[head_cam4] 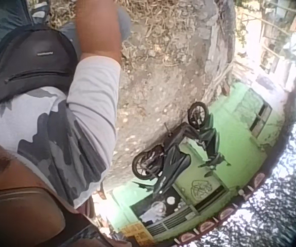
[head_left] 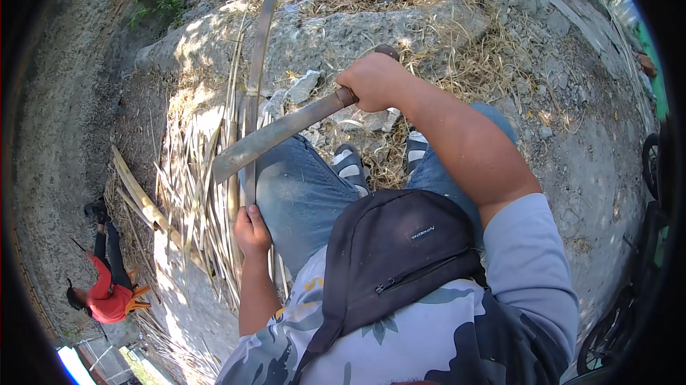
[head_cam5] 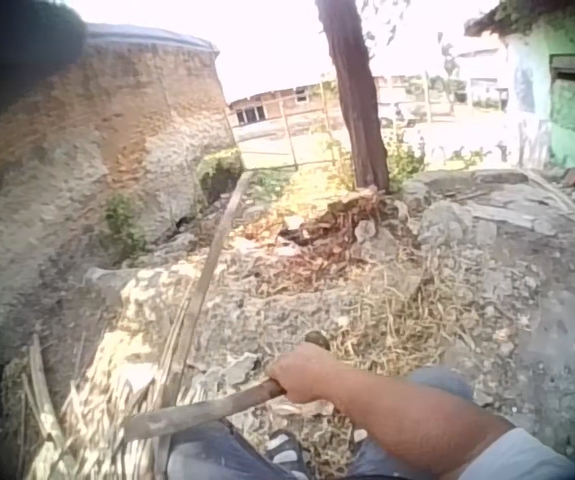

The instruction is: The person shaves a bamboo strip using a machete, switches to a thinner bamboo strip, and scrapes along its length with the machete blade.

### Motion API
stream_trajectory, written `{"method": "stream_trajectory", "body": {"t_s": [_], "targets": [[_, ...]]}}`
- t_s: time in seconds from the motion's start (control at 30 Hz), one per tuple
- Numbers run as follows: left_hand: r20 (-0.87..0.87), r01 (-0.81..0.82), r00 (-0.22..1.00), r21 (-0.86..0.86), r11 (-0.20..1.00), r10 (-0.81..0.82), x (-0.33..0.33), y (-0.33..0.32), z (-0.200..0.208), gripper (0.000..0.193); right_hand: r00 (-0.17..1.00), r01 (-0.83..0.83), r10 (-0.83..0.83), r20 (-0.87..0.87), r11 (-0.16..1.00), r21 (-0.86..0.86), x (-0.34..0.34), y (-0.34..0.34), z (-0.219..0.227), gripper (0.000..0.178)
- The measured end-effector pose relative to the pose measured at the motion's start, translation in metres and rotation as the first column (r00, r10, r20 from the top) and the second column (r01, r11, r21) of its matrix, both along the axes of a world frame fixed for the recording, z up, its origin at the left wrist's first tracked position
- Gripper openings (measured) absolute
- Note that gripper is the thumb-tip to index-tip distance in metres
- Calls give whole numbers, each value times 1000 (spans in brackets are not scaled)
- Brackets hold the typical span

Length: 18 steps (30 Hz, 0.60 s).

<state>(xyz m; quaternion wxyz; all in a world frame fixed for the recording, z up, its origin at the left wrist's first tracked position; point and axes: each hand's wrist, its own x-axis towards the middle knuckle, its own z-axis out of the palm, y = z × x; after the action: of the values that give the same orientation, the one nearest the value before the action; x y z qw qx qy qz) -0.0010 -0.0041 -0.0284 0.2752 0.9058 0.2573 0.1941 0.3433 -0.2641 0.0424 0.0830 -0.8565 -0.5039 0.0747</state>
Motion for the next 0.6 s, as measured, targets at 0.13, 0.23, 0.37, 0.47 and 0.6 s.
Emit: {"method": "stream_trajectory", "body": {"t_s": [0.13, 0.23, 0.37, 0.47, 0.6], "targets": [[5, -7, 1000, 16, 1000, 7, -4, 5, -3, 48, 998, -55, 55, -36, 998, 0, -19, 6, 9, 22], [17, -6, 1000, 90, 996, 5, -2, 4, -2, 48, 990, -136, 138, 20, 987, -87, -28, 11, 8, 23], [-79, -34, 996, 100, 994, 42, -10, 12, -5, 48, 972, 205, -199, -125, 978, 45, 0, -9, 11, 22], [-81, -25, 996, 156, 987, 38, -6, 9, -3, 50, 873, 456, -404, -275, 875, 164, 22, -23, 8, 22], [-165, -24, 986, -4, 1000, 23, -11, 3, 14, 54, 926, 365, -335, -176, 914, 178, 13, -25, 10, 21]]}}
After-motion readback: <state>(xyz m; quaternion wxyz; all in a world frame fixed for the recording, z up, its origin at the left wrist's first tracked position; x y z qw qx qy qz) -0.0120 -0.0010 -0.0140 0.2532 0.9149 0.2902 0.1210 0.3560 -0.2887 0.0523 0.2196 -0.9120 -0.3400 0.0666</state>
